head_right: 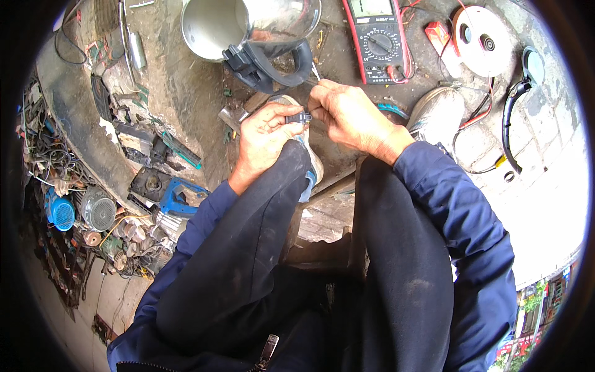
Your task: The person strips and twists wires of a power cord, connects them to a plug, and tests the connection by plugging the cord into a power strip and a metal kettle. They use pliers and a multimeter during the process.
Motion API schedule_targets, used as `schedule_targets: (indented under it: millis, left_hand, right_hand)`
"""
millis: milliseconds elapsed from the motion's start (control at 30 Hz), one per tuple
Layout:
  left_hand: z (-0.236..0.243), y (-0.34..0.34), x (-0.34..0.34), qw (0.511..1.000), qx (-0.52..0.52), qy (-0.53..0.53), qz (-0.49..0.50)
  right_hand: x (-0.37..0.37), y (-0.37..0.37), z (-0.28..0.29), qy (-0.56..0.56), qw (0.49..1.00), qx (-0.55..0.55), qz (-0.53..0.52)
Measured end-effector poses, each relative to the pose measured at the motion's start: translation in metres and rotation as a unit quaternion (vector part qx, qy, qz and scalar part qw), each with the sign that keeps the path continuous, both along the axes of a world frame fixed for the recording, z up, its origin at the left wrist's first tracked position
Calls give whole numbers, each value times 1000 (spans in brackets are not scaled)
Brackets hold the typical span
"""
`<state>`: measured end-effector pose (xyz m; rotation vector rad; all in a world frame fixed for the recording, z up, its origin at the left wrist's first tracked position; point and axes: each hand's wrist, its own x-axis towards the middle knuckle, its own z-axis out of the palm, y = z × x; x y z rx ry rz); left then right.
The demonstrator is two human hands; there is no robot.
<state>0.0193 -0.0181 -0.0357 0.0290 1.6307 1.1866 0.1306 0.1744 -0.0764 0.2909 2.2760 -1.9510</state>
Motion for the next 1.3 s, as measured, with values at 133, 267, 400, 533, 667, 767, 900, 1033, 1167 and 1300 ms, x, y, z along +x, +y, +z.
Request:
schedule_targets:
  millis: [133,267,400,533,667,767,900,1033,1167,1300]
  left_hand:
    - [-3,-3,5,999,7,-13,44]
    - [-7,-6,1,995,14,-10,95]
    - [-8,-8,0,994,10,-15,108]
    - [-5,-7,-3,995,1,-18,101]
    - [-4,-5,-5,996,-5,-16,88]
    - [-4,-5,-4,995,4,-21,98]
    - [-7,-6,-4,994,-3,-19,109]
    - [-9,-7,-5,994,-2,-13,104]
    - [-9,-8,-7,995,1,-7,98]
    - [-8,-8,-6,995,2,-5,97]
  right_hand:
    - [2,5,-1,-45,997,-60,-19]
    - [15,9,2,-57,988,-11,-145]
    - [29,9,-1,-26,996,20,-80]
    - [34,8,-10,0,987,159,38]
    - [35,0,-22,34,965,223,132]
    - [35,0,-28,62,966,213,130]
    - [30,2,-20,76,984,146,65]
    - [16,2,-2,36,997,62,11]
    - [-2,-2,8,1,996,-38,-77]
    - [-5,-2,9,-19,992,-79,-94]
